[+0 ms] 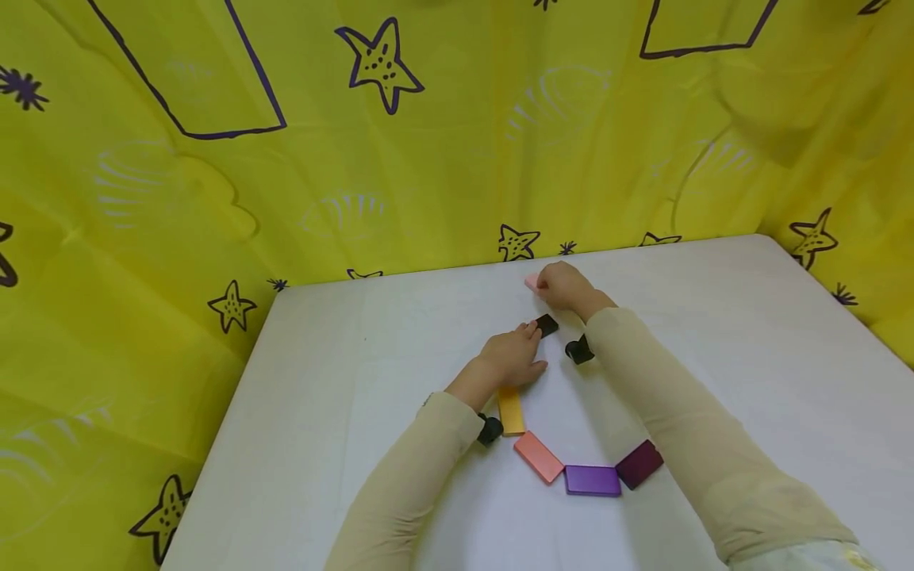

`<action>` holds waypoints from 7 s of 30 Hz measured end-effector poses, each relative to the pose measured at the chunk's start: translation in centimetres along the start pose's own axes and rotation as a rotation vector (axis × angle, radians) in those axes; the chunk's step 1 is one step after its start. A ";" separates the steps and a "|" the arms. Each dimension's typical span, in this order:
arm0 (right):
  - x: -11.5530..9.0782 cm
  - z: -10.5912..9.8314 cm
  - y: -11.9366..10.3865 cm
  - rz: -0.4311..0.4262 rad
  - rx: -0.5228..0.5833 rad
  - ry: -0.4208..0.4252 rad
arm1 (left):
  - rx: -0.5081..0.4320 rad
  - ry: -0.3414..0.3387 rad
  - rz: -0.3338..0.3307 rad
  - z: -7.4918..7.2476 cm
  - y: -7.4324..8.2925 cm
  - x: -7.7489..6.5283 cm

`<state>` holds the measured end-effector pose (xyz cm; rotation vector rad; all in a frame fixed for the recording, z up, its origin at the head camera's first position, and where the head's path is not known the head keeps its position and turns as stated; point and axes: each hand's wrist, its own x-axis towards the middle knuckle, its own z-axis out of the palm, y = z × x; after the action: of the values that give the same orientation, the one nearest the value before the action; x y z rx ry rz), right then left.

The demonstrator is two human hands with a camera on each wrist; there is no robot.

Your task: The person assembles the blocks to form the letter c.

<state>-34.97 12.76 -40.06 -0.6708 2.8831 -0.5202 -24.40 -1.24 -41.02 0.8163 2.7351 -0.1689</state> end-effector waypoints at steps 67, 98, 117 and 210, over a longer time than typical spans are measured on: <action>-8.8 -1.9 6.1 -0.005 0.006 0.030 | -0.031 -0.025 -0.022 -0.5 0.4 -0.4; -9.8 -0.5 4.5 -0.195 0.014 0.049 | -0.032 -0.029 -0.020 -0.2 0.6 0.3; -8.2 0.0 3.2 -0.168 0.024 0.030 | -0.040 -0.022 -0.012 -0.3 0.5 0.2; -6.5 -0.4 3.1 0.113 0.179 0.149 | -0.098 0.090 0.168 -0.4 2.8 -3.8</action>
<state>-30.47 18.39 -40.49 -0.4579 2.9406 -0.8323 -19.94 -0.82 -39.55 1.0433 2.7153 0.0369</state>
